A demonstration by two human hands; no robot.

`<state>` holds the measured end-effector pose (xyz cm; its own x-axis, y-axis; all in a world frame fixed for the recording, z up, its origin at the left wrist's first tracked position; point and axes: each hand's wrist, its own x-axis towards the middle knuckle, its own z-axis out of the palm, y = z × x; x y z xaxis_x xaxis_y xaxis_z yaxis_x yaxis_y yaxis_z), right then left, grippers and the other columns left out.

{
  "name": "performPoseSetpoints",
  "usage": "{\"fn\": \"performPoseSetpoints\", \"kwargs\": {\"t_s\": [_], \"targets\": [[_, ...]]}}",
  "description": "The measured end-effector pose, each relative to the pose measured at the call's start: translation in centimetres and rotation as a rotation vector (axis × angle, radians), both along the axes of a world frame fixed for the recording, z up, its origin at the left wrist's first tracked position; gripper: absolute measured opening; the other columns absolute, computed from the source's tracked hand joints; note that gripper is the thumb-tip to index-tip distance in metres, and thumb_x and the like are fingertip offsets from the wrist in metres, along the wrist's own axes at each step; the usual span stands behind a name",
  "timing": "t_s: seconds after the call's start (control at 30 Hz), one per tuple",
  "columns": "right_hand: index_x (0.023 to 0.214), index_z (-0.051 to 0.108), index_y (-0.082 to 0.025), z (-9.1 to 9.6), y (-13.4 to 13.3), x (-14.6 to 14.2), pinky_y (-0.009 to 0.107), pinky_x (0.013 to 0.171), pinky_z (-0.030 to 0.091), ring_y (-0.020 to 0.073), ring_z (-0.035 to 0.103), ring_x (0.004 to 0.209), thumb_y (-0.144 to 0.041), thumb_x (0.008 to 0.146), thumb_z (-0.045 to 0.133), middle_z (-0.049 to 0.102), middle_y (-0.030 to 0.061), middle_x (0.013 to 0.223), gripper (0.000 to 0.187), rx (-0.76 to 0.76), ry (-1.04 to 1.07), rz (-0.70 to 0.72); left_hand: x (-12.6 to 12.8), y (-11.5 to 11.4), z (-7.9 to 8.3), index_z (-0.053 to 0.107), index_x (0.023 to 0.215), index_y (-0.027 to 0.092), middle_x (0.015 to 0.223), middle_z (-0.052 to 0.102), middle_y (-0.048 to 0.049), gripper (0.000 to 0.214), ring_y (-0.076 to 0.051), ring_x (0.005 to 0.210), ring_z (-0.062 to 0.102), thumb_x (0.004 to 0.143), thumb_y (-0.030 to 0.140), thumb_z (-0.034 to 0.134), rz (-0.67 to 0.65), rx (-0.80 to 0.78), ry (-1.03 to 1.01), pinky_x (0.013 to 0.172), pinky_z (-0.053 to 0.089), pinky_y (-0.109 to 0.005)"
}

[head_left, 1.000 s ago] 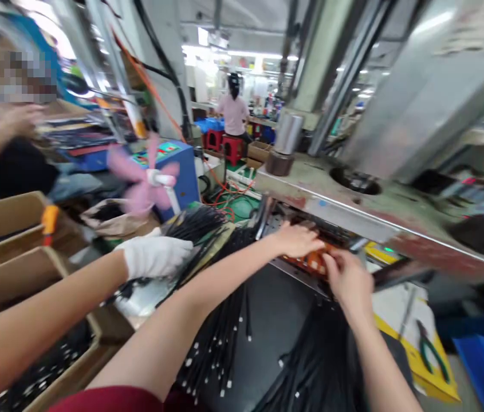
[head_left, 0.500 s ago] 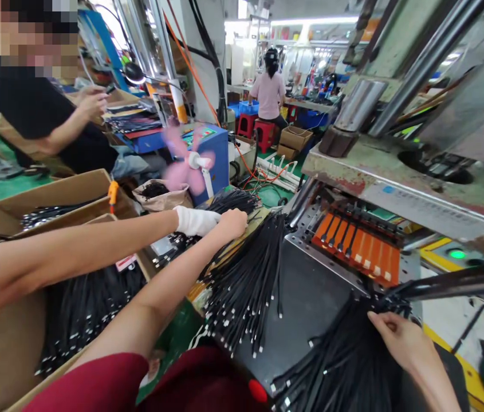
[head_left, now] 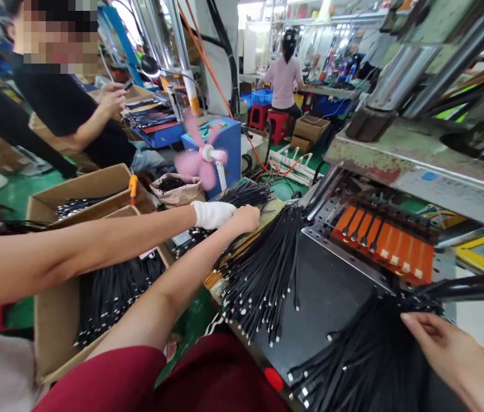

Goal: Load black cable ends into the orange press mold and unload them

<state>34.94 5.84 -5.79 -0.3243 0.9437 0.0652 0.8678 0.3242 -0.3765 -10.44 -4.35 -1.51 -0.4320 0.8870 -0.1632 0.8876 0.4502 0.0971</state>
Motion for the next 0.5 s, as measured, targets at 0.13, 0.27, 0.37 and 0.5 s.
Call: {"fn": "performPoseSetpoints", "kwargs": {"t_s": [0.13, 0.27, 0.37, 0.5], "targets": [[0.075, 0.066, -0.030, 2.6, -1.6, -2.3, 0.035, 0.054, 0.050, 0.0273, 0.067, 0.066, -0.063, 0.069, 0.052, 0.070, 0.0073, 0.073, 0.037, -0.037, 0.095, 0.013, 0.2, -0.6, 0.3, 0.066, 0.091, 0.004, 0.095, 0.067, -0.0223, 0.020, -0.030, 0.093, 0.065, 0.080, 0.014, 0.053, -0.034, 0.088, -0.044, 0.079, 0.049, -0.036], [0.082, 0.065, -0.025, 6.2, -4.5, -7.2, 0.030, 0.063, 0.049, 0.0226, 0.066, 0.072, -0.056, 0.081, 0.049, 0.069, 0.0030, 0.078, 0.035, -0.074, 0.177, 0.247, 0.4, -1.4, 2.2, 0.064, 0.084, 0.012, 0.083, 0.068, -0.0107, 0.016, -0.022, 0.080, 0.066, 0.080, 0.018, 0.050, -0.131, 0.223, -0.131, 0.070, 0.047, -0.029], [0.084, 0.064, -0.023, 8.7, -6.7, -11.9, 0.028, 0.062, 0.046, 0.0191, 0.063, 0.069, -0.045, 0.089, 0.048, 0.068, 0.0026, 0.078, 0.028, -0.142, 0.218, 0.471, 1.0, -2.1, 4.6, 0.059, 0.081, 0.015, 0.070, 0.063, -0.0007, 0.012, -0.013, 0.066, 0.060, 0.079, 0.017, 0.047, -0.228, 0.360, -0.303, 0.061, 0.043, -0.021], [0.089, 0.064, -0.021, 10.5, -8.7, -17.5, 0.028, 0.061, 0.041, 0.0165, 0.058, 0.066, -0.031, 0.091, 0.049, 0.065, 0.0019, 0.076, 0.018, -0.156, 0.268, 0.675, 2.8, -3.1, 8.2, 0.051, 0.076, 0.015, 0.056, 0.048, 0.0056, 0.004, -0.008, 0.048, 0.048, 0.077, 0.019, 0.049, -0.318, 0.558, -0.808, 0.048, 0.038, -0.018]]}}
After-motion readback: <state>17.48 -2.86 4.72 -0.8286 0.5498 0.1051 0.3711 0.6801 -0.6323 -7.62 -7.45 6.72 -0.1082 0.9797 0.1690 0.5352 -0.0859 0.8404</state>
